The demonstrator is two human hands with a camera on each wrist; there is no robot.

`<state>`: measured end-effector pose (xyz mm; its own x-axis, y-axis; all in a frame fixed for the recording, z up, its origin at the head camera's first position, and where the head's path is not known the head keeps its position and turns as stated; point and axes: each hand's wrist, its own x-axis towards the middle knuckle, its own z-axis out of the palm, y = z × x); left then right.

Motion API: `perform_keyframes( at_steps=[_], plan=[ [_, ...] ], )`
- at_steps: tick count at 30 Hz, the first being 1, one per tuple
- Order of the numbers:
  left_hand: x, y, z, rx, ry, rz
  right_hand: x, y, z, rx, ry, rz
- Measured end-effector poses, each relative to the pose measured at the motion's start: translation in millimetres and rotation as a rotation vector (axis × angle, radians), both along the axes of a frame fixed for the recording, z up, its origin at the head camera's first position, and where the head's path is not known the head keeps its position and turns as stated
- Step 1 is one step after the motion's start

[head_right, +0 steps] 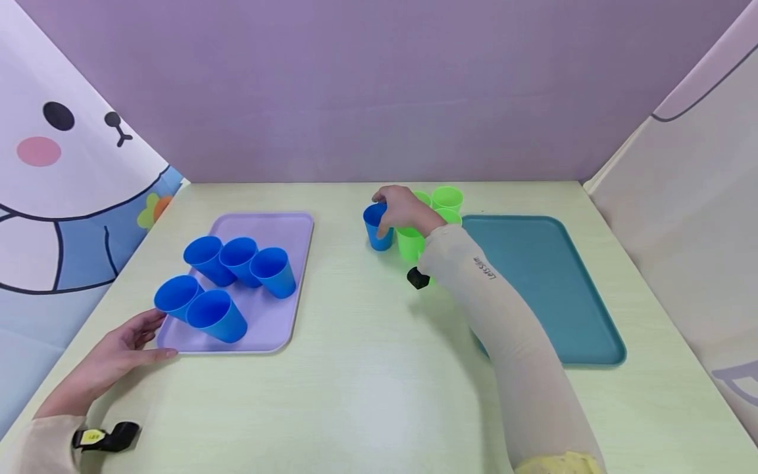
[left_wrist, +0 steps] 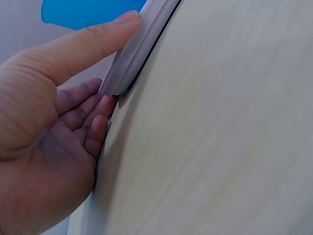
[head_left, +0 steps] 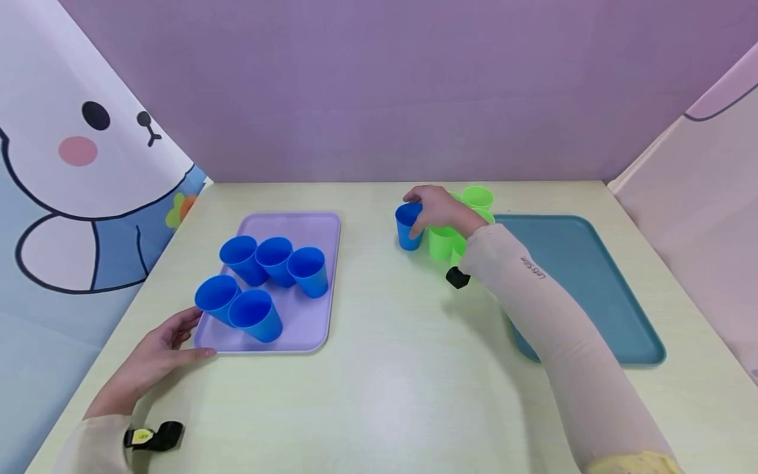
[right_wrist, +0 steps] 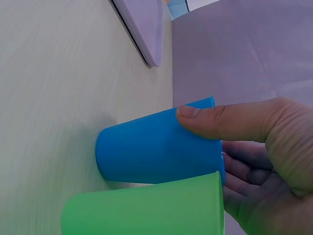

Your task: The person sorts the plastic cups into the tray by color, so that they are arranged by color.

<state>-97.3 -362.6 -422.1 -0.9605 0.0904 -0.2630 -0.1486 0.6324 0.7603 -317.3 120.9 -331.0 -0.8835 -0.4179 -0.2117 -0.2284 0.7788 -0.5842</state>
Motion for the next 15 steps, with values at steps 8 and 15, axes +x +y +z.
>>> perform_keyframes(
  at_steps=[8, 15],
  plan=[
    [-1.0, 0.3, 0.1, 0.009, -0.001, 0.001, 2.0, 3.7, 1.6, -0.06, 0.044, -0.028],
    [-0.3, -3.5, -0.6, 0.003, -0.013, -0.001, 11.7, 0.3, 10.8, -0.156, 0.061, -0.041]
  ],
)
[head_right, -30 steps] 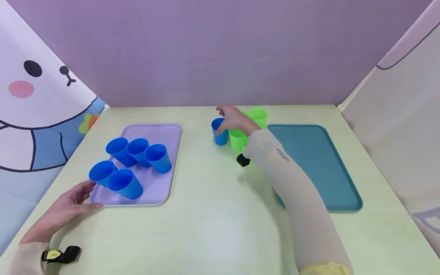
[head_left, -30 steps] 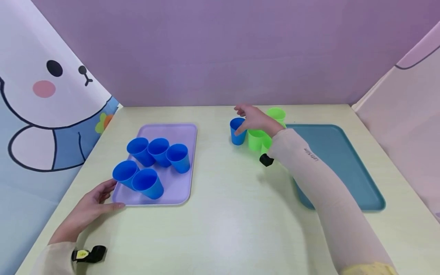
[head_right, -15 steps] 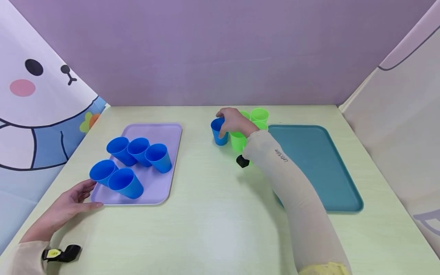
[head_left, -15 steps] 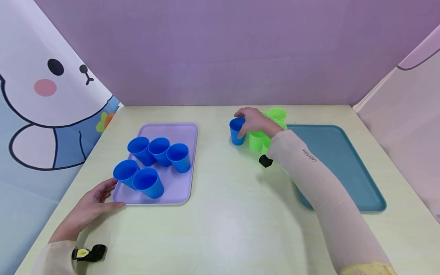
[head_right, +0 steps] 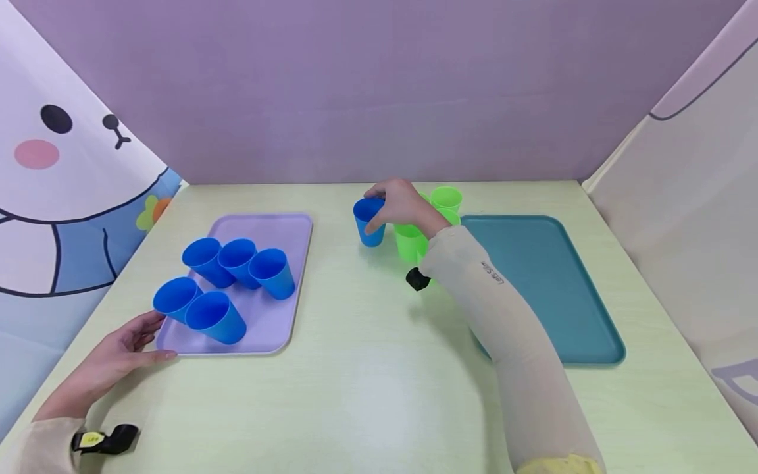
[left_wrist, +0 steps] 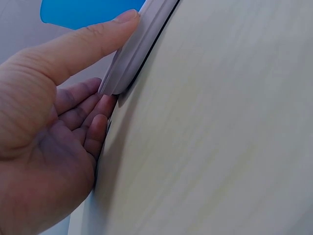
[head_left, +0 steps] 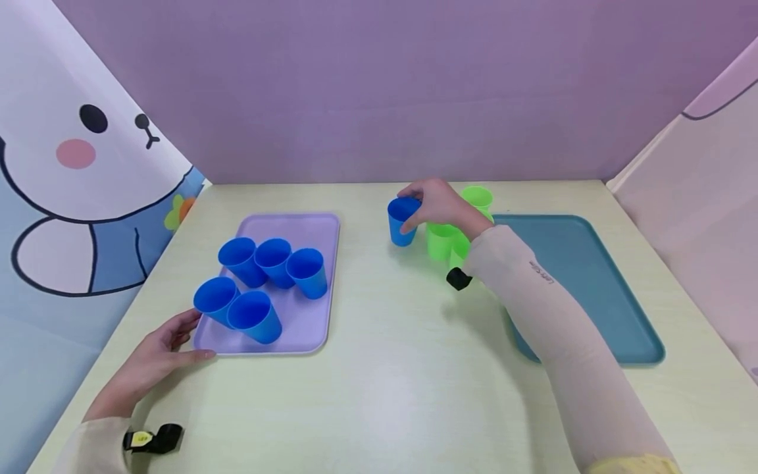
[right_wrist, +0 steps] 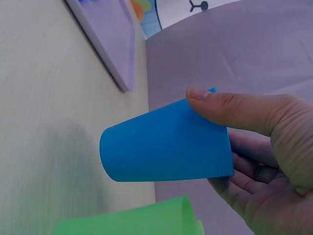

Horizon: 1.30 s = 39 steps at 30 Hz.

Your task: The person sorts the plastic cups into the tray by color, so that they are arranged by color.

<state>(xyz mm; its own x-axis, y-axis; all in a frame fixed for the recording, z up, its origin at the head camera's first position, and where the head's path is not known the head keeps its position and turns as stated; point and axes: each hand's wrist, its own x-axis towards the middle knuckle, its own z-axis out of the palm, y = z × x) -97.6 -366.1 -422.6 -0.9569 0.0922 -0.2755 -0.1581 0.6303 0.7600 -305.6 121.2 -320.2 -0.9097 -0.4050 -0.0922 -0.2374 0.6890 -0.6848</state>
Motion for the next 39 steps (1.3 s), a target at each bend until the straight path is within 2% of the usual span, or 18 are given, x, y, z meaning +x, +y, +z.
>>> perform_keyframes(
  at_steps=[6, 17, 28, 39],
  plan=[
    [-0.3, -0.3, 0.0, 0.01, 0.006, -0.003, 11.3, -5.1, 5.4, -0.051, 0.012, 0.017],
    [0.3, 0.2, 0.3, -0.014, -0.003, -0.003, 35.8, -19.9, 9.2, -0.075, 0.017, 0.066],
    [0.4, 0.3, -0.4, 0.007, -0.003, 0.003, 54.5, -38.4, 4.7, -0.082, 0.026, 0.126],
    [-0.5, -0.1, -2.6, 0.011, 0.006, 0.002, 69.8, -58.1, -5.7, -0.148, 0.016, 0.213]
  ],
)
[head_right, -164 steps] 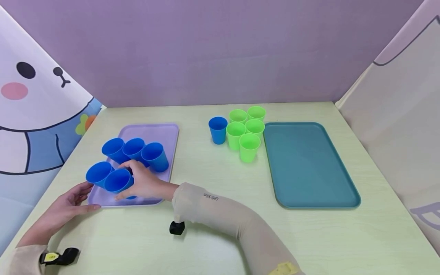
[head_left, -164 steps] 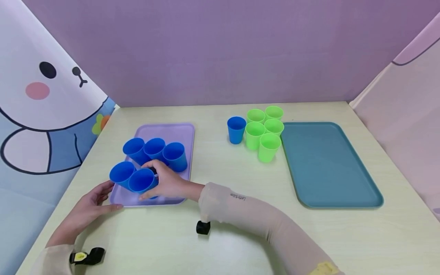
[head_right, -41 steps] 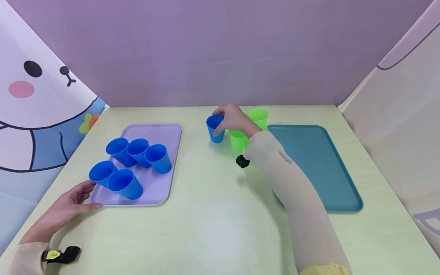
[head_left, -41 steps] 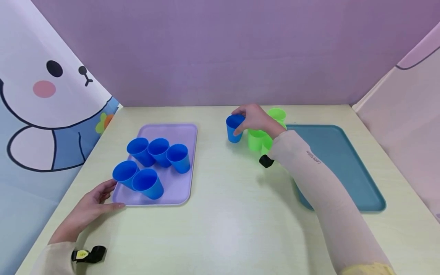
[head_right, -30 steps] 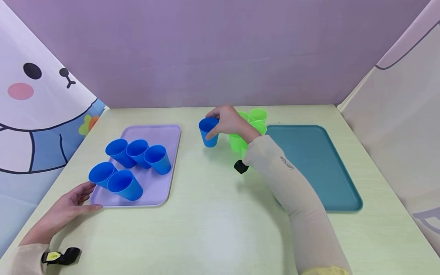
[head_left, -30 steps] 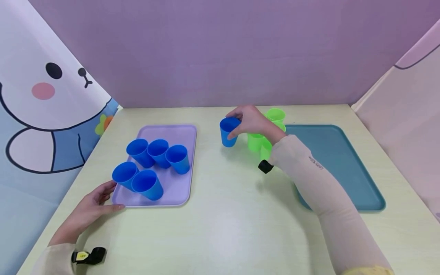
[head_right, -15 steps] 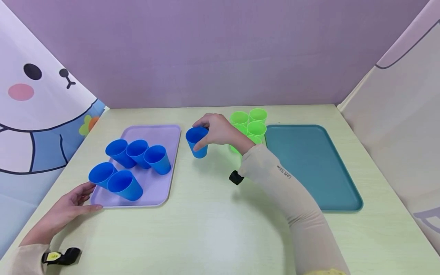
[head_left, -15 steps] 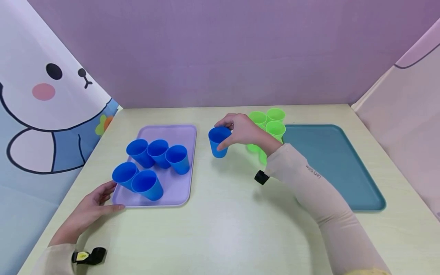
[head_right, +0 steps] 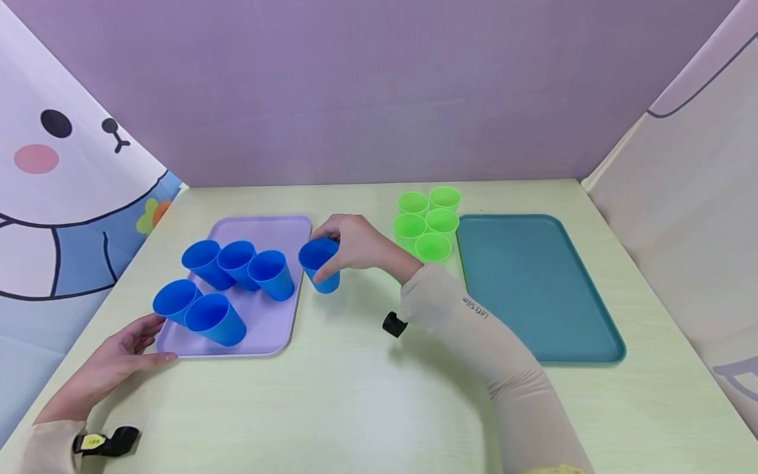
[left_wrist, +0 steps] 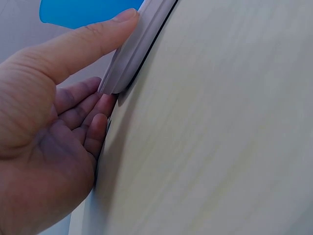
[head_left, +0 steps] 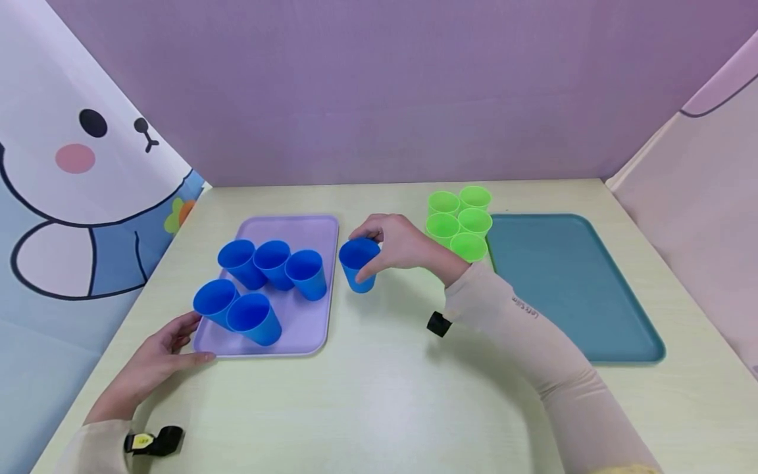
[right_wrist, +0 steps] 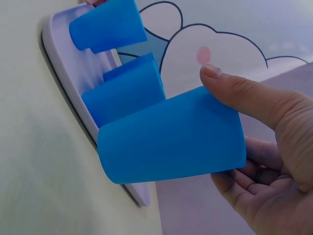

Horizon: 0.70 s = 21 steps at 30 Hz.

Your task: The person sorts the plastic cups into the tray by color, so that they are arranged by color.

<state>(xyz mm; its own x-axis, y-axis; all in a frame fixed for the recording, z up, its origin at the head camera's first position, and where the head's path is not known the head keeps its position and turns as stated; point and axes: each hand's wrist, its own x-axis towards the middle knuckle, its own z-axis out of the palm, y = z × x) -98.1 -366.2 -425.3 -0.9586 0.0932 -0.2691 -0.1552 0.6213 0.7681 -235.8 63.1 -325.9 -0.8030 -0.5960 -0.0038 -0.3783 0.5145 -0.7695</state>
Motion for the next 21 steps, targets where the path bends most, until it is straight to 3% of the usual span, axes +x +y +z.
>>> perform_keyframes(
  at_steps=[21],
  plan=[
    [0.6, -0.5, -0.9, 0.002, 0.004, -0.002, 29.9, -49.2, -18.2, -0.047, 0.017, 0.154]
  ],
)
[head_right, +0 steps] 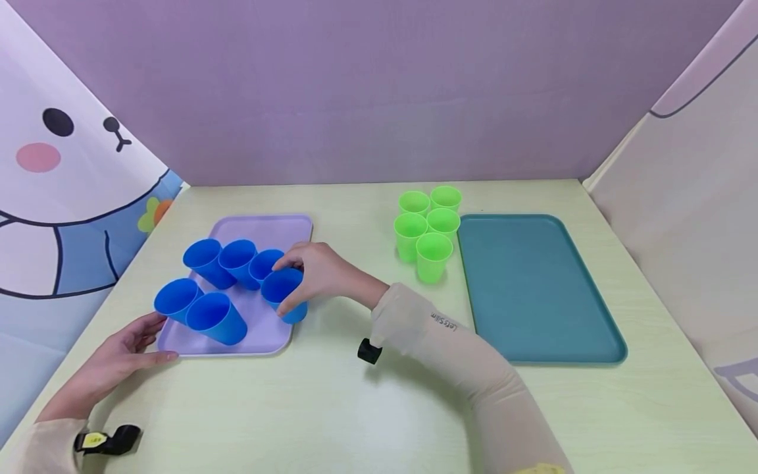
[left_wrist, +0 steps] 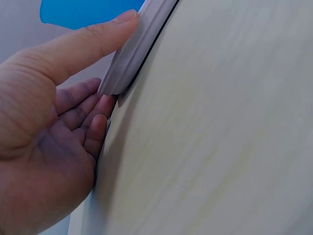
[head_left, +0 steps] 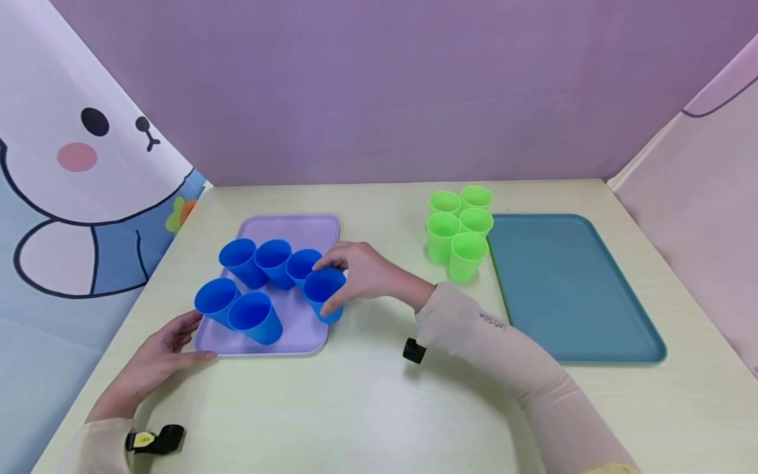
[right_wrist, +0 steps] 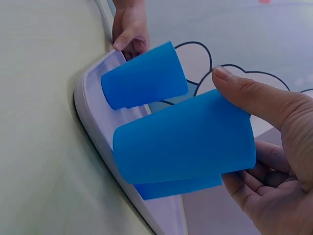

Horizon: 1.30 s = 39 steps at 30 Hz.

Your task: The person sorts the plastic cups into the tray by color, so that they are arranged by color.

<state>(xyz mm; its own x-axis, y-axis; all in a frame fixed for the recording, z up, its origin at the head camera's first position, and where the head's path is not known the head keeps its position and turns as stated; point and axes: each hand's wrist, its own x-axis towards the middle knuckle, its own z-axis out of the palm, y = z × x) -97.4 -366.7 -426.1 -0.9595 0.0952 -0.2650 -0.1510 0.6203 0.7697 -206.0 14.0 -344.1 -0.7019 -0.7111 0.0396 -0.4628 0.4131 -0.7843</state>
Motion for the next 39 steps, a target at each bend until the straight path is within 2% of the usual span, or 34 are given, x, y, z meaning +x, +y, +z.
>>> perform_keyframes(
  at_steps=[14, 23, 32, 39],
  plan=[
    [0.3, 2.4, 2.5, 0.009, -0.006, 0.007, 13.2, -24.8, -9.5, -0.007, 0.071, 0.09],
    [0.0, 2.6, 3.3, 0.02, -0.001, 0.005, 17.6, -31.5, -12.3, 0.072, 0.149, 0.156],
    [-0.4, 2.4, 4.3, -0.018, -0.017, 0.009, 19.4, -32.1, -14.2, 0.095, 0.134, 0.153],
    [-0.8, 2.8, 4.1, 0.0, -0.017, 0.019, 20.9, -31.9, -14.8, 0.109, 0.112, 0.144]
  ],
)
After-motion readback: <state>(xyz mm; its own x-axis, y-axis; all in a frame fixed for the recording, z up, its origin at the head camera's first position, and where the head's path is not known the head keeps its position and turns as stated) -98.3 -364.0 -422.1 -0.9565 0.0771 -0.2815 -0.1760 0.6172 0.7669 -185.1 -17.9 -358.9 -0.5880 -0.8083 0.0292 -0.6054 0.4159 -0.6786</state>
